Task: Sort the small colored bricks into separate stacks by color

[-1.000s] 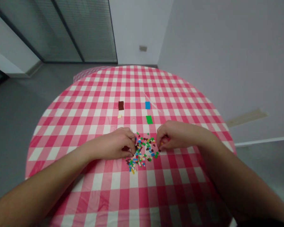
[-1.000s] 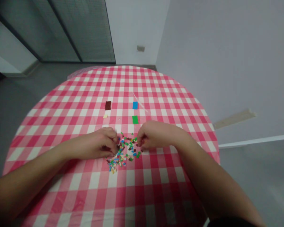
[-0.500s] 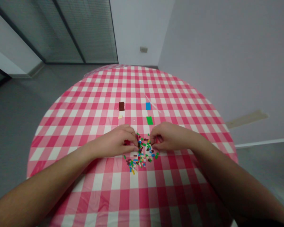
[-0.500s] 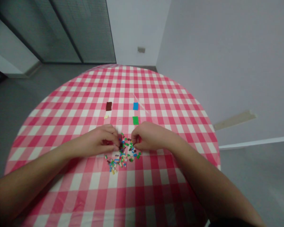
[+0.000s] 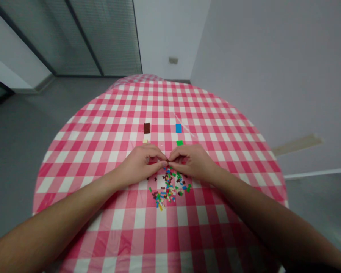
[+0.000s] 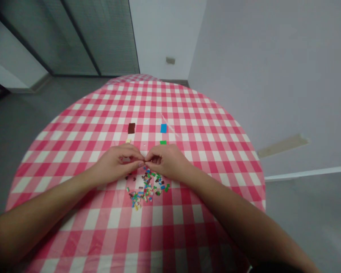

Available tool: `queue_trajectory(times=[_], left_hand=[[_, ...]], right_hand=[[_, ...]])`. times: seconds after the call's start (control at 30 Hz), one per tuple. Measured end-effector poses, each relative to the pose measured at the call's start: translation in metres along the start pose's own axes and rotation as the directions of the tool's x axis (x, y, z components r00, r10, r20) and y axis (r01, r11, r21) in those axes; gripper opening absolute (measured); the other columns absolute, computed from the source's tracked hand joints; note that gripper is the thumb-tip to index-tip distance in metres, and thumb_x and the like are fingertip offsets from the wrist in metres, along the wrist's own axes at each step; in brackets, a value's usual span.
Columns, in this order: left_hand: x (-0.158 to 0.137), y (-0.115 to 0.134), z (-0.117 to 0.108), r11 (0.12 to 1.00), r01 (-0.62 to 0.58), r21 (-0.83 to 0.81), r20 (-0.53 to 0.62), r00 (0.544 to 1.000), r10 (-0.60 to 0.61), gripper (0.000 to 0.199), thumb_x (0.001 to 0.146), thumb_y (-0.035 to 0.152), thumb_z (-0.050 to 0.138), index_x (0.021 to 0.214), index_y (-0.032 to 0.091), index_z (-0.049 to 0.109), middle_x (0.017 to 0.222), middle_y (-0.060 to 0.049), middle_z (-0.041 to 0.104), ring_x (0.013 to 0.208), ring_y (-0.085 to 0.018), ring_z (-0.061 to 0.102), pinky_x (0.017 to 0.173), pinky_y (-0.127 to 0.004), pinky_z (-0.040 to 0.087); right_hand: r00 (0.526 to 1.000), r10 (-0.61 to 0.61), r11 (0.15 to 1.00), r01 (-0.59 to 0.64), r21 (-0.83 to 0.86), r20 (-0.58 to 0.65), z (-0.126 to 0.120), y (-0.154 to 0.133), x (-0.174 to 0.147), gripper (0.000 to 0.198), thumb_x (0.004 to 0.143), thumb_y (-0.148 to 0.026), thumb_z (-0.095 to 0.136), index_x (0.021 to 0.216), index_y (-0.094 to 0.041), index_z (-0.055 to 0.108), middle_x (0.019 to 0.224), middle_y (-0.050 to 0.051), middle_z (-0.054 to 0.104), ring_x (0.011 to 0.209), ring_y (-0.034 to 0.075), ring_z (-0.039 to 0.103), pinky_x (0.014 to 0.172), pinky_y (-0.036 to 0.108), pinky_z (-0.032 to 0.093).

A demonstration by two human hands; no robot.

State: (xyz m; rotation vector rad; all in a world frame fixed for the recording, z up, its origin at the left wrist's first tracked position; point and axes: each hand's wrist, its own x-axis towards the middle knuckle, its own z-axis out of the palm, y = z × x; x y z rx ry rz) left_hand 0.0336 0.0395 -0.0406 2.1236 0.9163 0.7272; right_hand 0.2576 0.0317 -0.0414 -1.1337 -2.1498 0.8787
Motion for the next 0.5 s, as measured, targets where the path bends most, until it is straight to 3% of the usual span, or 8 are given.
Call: queue_trajectory(times=[0.3, 0.5], left_hand=[[-0.001, -0.003, -0.002, 0.999, 0.016, 0.04, -0.049, 0.999, -0.014, 0.012, 0.091, 0.027, 0.068, 0.093, 0.022, 0.079, 0.091, -0.005, 0.078, 0.089, -0.021, 0.068, 0.083, -0.038, 0.055], [0.009, -0.036, -0.04, 0.936, 0.133, 0.325, -0.311, 0.95, -0.027, 0.022, 0.094, 0.033, 0.065, 0.092, 0.018, 0.081, 0.094, -0.01, 0.079, 0.091, -0.026, 0.069, 0.091, -0.048, 0.052]], right_hand=[[0.994, -0.105, 0.994, 0.104, -0.023, -0.027, 0.003, 0.001, -0.002, 0.011, 0.089, -0.027, 0.066, 0.082, -0.023, 0.073, 0.083, 0.002, 0.078, 0.075, 0.016, 0.07, 0.07, 0.028, 0.052], [0.976, -0.112, 0.993, 0.105, -0.048, -0.187, -0.004, 0.006, 0.001, 0.011, 0.088, -0.023, 0.063, 0.084, -0.02, 0.072, 0.078, 0.003, 0.074, 0.068, 0.014, 0.067, 0.065, 0.027, 0.051]])
